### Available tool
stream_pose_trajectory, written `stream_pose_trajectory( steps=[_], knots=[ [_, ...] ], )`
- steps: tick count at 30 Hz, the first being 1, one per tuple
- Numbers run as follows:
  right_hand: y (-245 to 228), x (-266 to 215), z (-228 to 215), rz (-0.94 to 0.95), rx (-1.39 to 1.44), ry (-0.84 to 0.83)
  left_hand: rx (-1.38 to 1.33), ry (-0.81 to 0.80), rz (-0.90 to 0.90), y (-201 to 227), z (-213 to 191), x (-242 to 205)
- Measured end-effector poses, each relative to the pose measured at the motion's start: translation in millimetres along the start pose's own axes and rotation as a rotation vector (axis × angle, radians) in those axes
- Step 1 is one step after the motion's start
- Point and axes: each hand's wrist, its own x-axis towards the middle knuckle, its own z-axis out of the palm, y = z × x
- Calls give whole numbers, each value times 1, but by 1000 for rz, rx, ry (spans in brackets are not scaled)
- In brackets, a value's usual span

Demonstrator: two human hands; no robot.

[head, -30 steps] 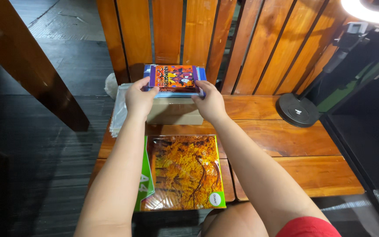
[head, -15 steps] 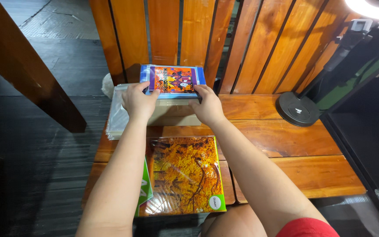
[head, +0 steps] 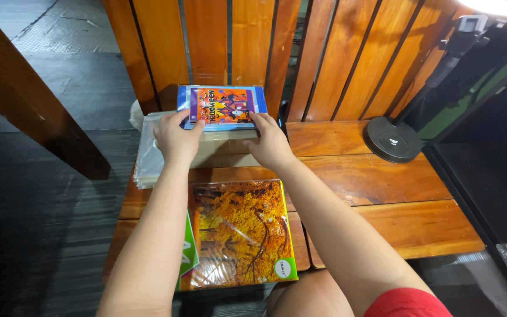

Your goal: The person takes various stationery items, including photo paper and sticker packs, from a shelf and places them on a wooden bench. They repeatedly move items between the shelf and the bench, stacking them.

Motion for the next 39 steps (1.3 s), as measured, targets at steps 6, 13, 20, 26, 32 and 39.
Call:
stream_pose_trajectory(
  steps=[6, 13, 20, 26, 32, 39],
  knots=[
    [-3, -17, -17, 64, 149, 97, -127, 77, 11, 9, -6, -23],
    [18, -79, -75, 103, 263, 221, -363, 266, 225, 37, 6, -91],
    [88, -200, -166, 220, 350, 407, -632, -409, 186, 100, 76, -203],
    [101, -334, -288, 289, 91, 782, -683, -712, 290, 162, 163, -303],
    [84, -459, -400, 308, -90, 1096, -723, -880, 529, 269, 195, -405],
    [95, -558, -494, 258, -527, 1254, -895, -803, 914, 424, 182, -501]
  ],
)
